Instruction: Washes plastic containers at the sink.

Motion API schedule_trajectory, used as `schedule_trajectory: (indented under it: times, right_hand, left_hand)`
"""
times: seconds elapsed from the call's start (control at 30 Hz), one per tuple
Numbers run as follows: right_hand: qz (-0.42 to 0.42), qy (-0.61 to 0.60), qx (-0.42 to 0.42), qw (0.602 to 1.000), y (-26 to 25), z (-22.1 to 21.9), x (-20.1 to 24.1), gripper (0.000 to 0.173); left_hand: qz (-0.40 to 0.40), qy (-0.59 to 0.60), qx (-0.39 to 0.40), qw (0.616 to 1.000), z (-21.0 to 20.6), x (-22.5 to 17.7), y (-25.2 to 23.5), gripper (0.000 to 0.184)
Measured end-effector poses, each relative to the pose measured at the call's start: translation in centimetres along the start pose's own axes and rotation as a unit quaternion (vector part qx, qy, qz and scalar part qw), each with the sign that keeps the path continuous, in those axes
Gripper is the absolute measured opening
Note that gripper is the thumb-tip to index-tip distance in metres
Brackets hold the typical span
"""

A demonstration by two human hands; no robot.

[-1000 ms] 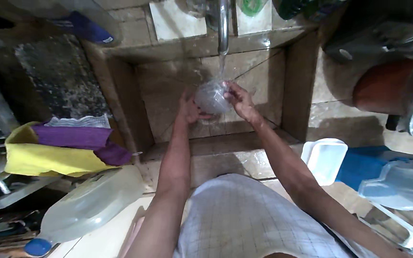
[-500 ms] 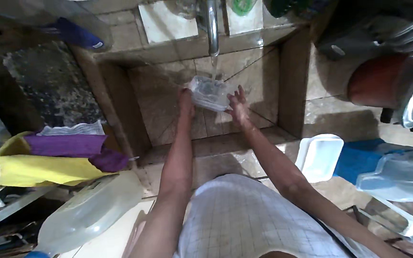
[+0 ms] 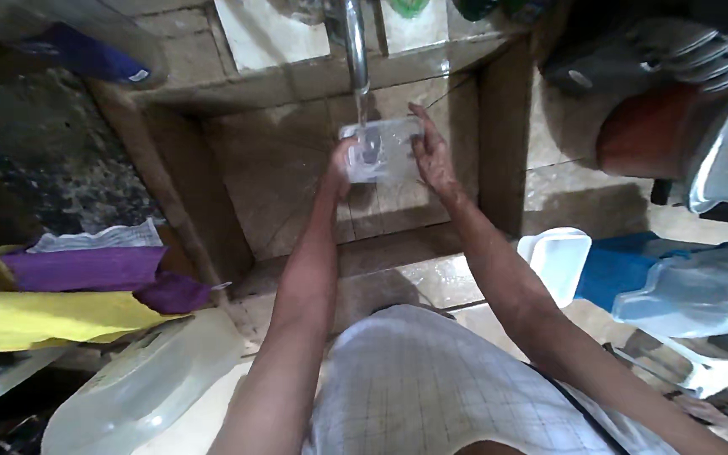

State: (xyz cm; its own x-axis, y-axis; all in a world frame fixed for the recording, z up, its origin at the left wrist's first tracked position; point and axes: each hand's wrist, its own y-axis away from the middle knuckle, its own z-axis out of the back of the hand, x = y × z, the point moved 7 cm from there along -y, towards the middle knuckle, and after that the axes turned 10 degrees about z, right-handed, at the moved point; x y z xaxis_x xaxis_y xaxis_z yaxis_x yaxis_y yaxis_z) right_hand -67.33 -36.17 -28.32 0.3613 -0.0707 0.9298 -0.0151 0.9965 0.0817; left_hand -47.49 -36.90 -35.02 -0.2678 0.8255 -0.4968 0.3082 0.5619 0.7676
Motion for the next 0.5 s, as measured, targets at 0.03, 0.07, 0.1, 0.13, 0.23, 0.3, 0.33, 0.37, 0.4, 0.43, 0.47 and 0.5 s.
schedule_trajectory:
  times: [0.03, 0.07, 0.1, 0.13, 0.23, 0.3, 0.33, 0.37, 0.4, 0.43, 0.47, 0.5]
  right_hand:
    - [-0.003, 0.005, -0.002, 1.0, -0.1, 1.0, -0.4, 0.052]
    - [-0.014, 0.004, -0.01, 1.0, 0.0, 1.8, -1.3, 0.053]
    - [-0.031, -0.001, -0.02, 0.999, 0.1, 2.1, -2.2, 0.053]
    - [-0.05, -0.009, -0.032, 0.998, 0.3, 1.9, -2.9, 0.053]
    - [-0.07, -0.037, -0.051, 0.996, 0.4, -3.5, -3.1, 0.052]
    - [-0.057, -0.062, -0.016, 0.996, 0.5, -8.0, -1.9, 0.053]
    - [-0.066, -0.064, 0.009, 0.996, 0.6, -9.6, -1.3, 0.053]
    - [-0.07, -0.072, 0.019, 0.995, 0.6, -10.7, -1.0, 0.052]
    - [-0.08, -0.081, 0.024, 0.993, 0.7, -11.2, -0.9, 0.053]
    - [-0.084, -0.095, 0.025, 0.992, 0.6, -11.3, -1.2, 0.053]
    - [-0.087, -0.116, 0.021, 0.989, 0.5, -10.8, -1.7, 0.053]
    - [-0.102, -0.14, 0.012, 0.985, 0.6, -9.9, -2.3, 0.054]
  left_hand:
    - [0.006, 0.002, 0.005, 1.0, -1.1, 0.1, -0.6, 0.041]
    - [0.007, 0.002, -0.001, 1.0, -1.7, 0.3, -1.2, 0.045]
    - [0.01, -0.008, -0.027, 1.0, -2.0, 0.5, -1.6, 0.047]
    - [0.011, -0.035, -0.055, 0.998, -1.7, 0.5, -1.7, 0.049]
    - [0.009, -0.121, -0.13, 0.984, 2.9, -0.2, -0.4, 0.054]
    - [0.009, -0.139, -0.152, 0.979, 7.4, -1.1, 1.9, 0.052]
    - [0.005, -0.162, -0.165, 0.973, 8.7, -1.8, 3.4, 0.05]
    - [0.011, -0.185, -0.176, 0.967, 9.4, -2.6, 4.9, 0.05]
    - [0.027, -0.18, -0.193, 0.964, 9.8, -2.8, 5.7, 0.051]
    - [0.042, -0.159, -0.215, 0.963, 9.9, -2.7, 5.8, 0.052]
    - [0.049, -0.159, -0.228, 0.959, 9.4, -2.7, 5.5, 0.054]
    - [0.047, -0.192, -0.231, 0.953, 8.2, -2.8, 5.1, 0.054]
